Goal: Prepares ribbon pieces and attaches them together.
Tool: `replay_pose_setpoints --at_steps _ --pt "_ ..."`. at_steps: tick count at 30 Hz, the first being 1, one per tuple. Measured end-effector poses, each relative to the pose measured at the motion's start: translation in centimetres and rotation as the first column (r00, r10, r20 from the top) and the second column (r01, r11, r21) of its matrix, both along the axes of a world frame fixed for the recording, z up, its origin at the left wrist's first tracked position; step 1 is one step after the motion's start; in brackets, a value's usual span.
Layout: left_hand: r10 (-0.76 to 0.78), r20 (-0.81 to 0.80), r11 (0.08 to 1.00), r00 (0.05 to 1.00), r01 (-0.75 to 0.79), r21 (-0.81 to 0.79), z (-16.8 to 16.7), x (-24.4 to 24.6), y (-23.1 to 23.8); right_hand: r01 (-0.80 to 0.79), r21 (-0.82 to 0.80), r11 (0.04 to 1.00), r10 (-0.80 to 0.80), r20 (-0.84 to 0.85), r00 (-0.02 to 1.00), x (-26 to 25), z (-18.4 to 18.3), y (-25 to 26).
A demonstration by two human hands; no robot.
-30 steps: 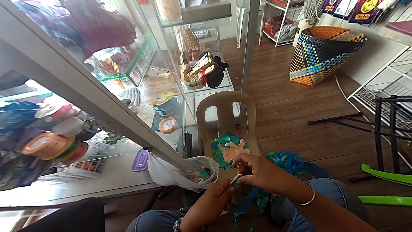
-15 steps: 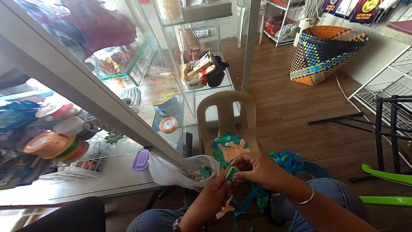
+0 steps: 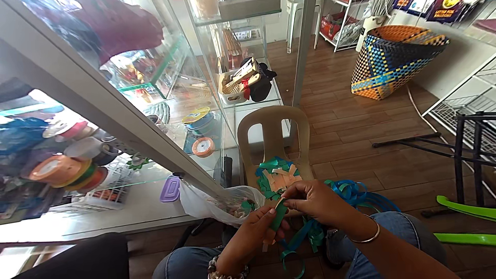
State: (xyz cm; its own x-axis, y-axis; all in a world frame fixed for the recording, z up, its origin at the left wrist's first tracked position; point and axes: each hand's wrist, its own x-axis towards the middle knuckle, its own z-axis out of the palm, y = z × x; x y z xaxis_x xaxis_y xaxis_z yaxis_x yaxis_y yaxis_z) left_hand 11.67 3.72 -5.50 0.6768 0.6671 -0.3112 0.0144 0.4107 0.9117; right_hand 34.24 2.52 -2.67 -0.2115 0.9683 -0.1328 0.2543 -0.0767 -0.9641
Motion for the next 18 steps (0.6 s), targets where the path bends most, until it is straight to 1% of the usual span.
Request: replay_pose_setpoints --at_steps 2,7,9,12,16,18 --pt "-0.007 -0.03 1.0 1.0 0.008 0.015 0.12 0.17 -0.04 -0.005 0.004 1.0 0.005 0.007 1.0 0.07 -0.05 0.02" --pt "-0.048 -0.09 0.991 0.995 0.059 0.117 0.0 0.2 0.09 -0.008 -0.006 1.0 0.008 0.011 1.0 0.16 0.04 0.1" --pt "-0.043 -0.09 0.989 0.995 0.055 0.136 -0.01 0.27 0.04 -0.005 -0.016 1.0 0.005 0.009 1.0 0.21 0.05 0.18" --pt "0.001 -0.079 0.983 0.997 0.013 0.184 0.0 0.47 -0.19 0.009 -0.018 1.0 -0.009 -0.014 1.0 0.41 0.08 0.37" --pt "0.083 -0.128 0.954 0.988 -0.041 0.296 0.03 0.74 -0.34 0.039 0.001 0.999 -0.039 -0.029 0.999 0.66 0.06 0.59" --pt "0.123 -0.123 0.936 0.985 -0.074 0.345 -0.02 0.81 -0.36 0.048 -0.003 0.999 -0.048 -0.029 0.998 0.74 0.17 0.67"
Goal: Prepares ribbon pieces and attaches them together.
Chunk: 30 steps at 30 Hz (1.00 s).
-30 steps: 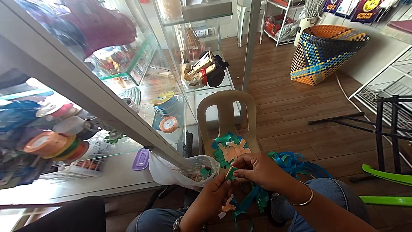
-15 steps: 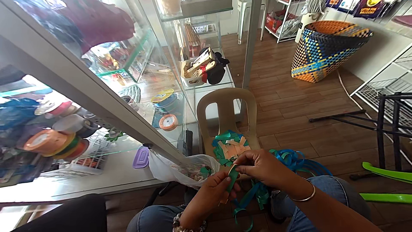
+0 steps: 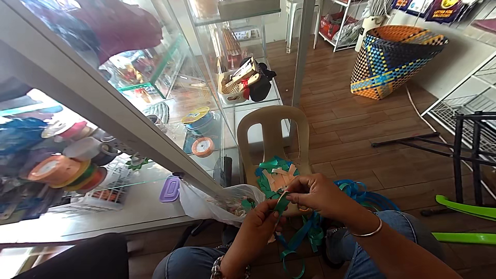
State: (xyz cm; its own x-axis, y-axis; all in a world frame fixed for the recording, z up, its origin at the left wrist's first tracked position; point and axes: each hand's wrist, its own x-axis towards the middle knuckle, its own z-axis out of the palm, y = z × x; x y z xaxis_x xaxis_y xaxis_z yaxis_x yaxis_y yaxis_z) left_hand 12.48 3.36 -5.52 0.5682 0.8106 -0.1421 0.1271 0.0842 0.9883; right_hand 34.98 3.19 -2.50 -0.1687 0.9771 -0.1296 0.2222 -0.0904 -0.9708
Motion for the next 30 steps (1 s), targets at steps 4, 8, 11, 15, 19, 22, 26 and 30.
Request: replay_pose_setpoints --at_steps 4,8,11,15,19,22,26,30 --pt "0.048 0.057 0.994 0.997 -0.053 0.092 0.0 0.2 -0.1 0.016 0.005 1.0 -0.016 -0.011 1.0 0.1 0.3 0.0" --pt "0.036 0.111 0.983 0.993 -0.056 0.176 -0.3 0.1 -0.2 0.032 0.009 0.999 -0.032 -0.034 0.999 0.3 0.4 0.1" --pt "0.015 0.087 0.985 0.996 -0.03 0.171 -0.1 -0.1 -0.3 0.03 -0.001 1.0 -0.03 -0.055 0.998 0.5 0.7 0.2" --pt "-0.017 0.002 0.994 1.0 0.017 0.111 0.4 -0.5 -0.2 0.015 -0.015 1.0 -0.016 -0.056 0.998 0.5 0.7 0.2" --pt "-0.006 -0.011 1.0 1.0 0.006 0.014 0.8 -0.5 -0.1 0.013 -0.031 0.999 -0.016 -0.09 0.996 0.2 0.6 0.2" --pt "0.03 0.009 0.999 0.999 -0.03 -0.019 1.0 -0.6 -0.1 0.031 -0.039 0.999 -0.039 -0.223 0.974 0.4 -0.2 1.0" --pt "0.091 0.047 0.996 0.995 -0.09 -0.015 1.4 -1.3 0.3 0.072 -0.118 0.99 -0.052 0.166 0.985 1.8 -5.6 4.3" --pt "0.12 0.085 0.993 0.989 -0.121 0.007 2.1 -2.0 0.5 0.005 -0.413 0.911 0.324 0.722 0.612 0.6 -12.7 4.6"
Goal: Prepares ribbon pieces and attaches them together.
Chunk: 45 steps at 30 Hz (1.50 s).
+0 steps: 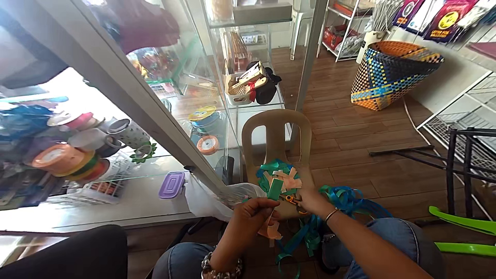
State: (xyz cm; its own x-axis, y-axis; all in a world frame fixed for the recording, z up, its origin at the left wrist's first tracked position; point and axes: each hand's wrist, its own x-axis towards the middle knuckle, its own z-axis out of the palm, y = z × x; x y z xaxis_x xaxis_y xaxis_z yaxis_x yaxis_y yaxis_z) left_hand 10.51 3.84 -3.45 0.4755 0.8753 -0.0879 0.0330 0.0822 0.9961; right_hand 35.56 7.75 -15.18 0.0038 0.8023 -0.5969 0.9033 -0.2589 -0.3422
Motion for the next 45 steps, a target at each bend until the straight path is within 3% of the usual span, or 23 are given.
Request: replay_pose_setpoints --at_steps 2,6,10,16,19,21,23,26,28,33,45 --pt "-0.008 0.021 1.0 1.0 0.008 0.027 0.1 -0.3 0.0 -0.002 -0.074 0.997 0.011 0.12 0.993 -0.7 -2.0 -1.0" --pt "-0.038 0.041 0.997 0.998 0.035 0.071 0.4 -1.1 -0.2 0.027 -0.023 0.999 -0.024 0.127 0.992 -0.5 -4.5 -1.7" --pt "-0.068 0.06 0.996 0.996 0.063 0.07 0.6 -1.4 -0.1 0.066 -0.029 0.997 -0.06 0.172 0.983 -1.0 -3.3 -1.4" --pt "-0.146 0.143 0.989 0.979 0.144 0.029 1.2 -2.0 0.3 -0.068 -0.23 0.971 0.121 0.226 0.966 0.2 -2.7 -1.5" --pt "-0.215 0.157 0.977 0.964 0.212 0.035 1.1 -2.3 0.6 -0.044 -0.239 0.97 0.048 0.013 0.999 2.6 -0.2 -2.4" --pt "-0.272 0.122 0.962 0.955 0.271 0.025 1.2 -2.5 0.7 0.018 -0.239 0.971 -0.086 -0.276 0.957 3.7 3.0 -4.2" --pt "-0.316 0.075 0.948 0.946 0.317 0.002 1.5 -2.4 0.6 0.041 -0.224 0.974 -0.161 -0.55 0.819 4.2 6.4 -7.0" --pt "-0.385 0.004 0.923 0.923 0.385 -0.012 1.9 -2.2 0.5 0.069 -0.087 0.994 -0.111 -0.81 0.576 3.5 8.7 -11.8" --pt "-0.421 -0.04 0.907 0.906 0.421 -0.017 2.0 -2.1 0.5 0.119 -0.01 0.993 -0.069 -0.862 0.502 2.4 9.3 -14.6" --pt "-0.489 -0.059 0.872 0.87 0.49 0.0 1.7 -2.0 0.5 -0.054 0.209 0.977 0.202 -0.799 0.567 1.0 9.1 -17.5" --pt "-0.597 -0.065 0.797 0.799 0.601 0.061 1.3 -2.0 0.2 -0.043 0.172 0.984 0.169 -0.829 0.533 -0.8 9.1 -16.9"
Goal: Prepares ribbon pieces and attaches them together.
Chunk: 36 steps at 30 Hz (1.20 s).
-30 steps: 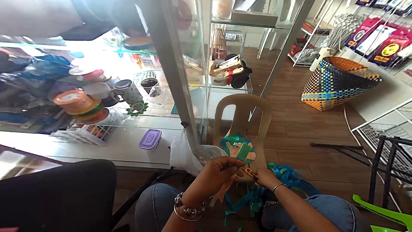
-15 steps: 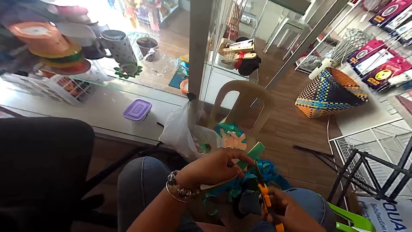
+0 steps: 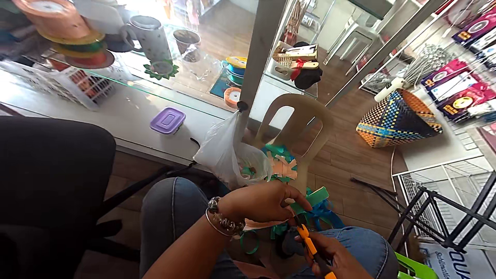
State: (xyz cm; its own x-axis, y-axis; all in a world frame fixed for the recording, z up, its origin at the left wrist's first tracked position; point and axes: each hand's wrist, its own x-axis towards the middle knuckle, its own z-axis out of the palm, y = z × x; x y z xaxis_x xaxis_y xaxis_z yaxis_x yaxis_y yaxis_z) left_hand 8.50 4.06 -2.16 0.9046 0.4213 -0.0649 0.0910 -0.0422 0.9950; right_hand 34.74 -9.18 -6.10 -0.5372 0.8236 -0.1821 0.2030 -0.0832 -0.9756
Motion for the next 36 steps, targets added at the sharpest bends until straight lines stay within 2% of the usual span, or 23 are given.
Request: replay_pose_setpoints --at_steps 10,20,36 --pt "-0.014 0.045 1.0 0.999 0.014 -0.007 0.03 -0.19 -0.02 -0.03 0.034 0.999 0.031 -0.025 0.999 -0.24 -0.01 0.0" --pt "-0.024 0.039 0.999 0.999 0.025 -0.032 -0.01 -0.16 0.07 0.015 0.002 1.0 -0.015 -0.041 0.999 -0.47 0.04 -0.42" --pt "-0.071 0.056 0.992 0.996 0.077 -0.096 -0.13 0.06 0.15 0.0 0.04 0.999 -0.002 0.058 0.998 0.1 0.45 -0.55"
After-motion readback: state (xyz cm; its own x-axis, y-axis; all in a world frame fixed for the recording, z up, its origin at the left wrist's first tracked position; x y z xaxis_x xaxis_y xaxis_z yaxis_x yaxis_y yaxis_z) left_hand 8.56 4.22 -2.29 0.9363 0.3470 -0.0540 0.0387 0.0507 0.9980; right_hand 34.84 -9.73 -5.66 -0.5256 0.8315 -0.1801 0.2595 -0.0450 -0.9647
